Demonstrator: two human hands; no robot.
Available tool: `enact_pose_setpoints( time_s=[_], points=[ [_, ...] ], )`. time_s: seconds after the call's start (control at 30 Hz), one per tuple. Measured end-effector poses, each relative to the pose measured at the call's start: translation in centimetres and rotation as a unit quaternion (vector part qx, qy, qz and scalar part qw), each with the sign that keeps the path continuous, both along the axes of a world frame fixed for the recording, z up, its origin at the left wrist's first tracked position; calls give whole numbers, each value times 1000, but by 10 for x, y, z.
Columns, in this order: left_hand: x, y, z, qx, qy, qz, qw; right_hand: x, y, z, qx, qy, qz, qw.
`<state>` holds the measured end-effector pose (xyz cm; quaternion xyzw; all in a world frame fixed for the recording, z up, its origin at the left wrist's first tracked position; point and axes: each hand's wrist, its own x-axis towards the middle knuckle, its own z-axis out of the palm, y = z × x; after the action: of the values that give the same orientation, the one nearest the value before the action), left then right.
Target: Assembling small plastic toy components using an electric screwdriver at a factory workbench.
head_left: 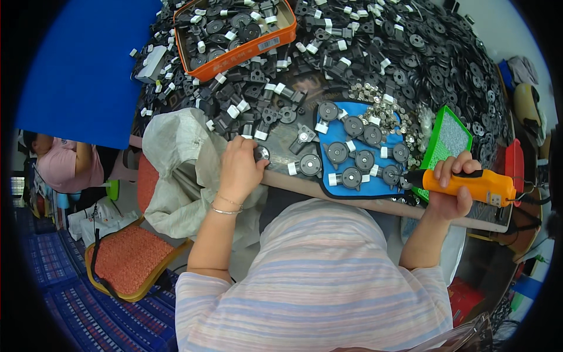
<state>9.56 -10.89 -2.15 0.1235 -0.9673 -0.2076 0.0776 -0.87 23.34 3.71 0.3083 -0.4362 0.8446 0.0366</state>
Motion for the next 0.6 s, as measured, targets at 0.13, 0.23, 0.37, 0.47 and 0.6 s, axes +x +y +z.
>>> enact_pose_setpoints(
  time_s=[0.13,0.23,0.37,0.47,0.6],
  points=[
    [0,3,3,-20,-11,3,1000,4,5,-2,-6,-11,-12,1000],
    [0,8,5,39,1,7,999,4,8,-2,-8,-8,-17,1000],
    [9,18,-3,-21,113,-50,992,5,10,-1,-7,-8,-20,1000],
    [16,22,-6,-24,143,-96,985,5,11,-1,-3,-10,-22,1000],
    [17,15,-8,96,114,-47,988,6,12,0,5,-9,-27,1000]
  ],
)
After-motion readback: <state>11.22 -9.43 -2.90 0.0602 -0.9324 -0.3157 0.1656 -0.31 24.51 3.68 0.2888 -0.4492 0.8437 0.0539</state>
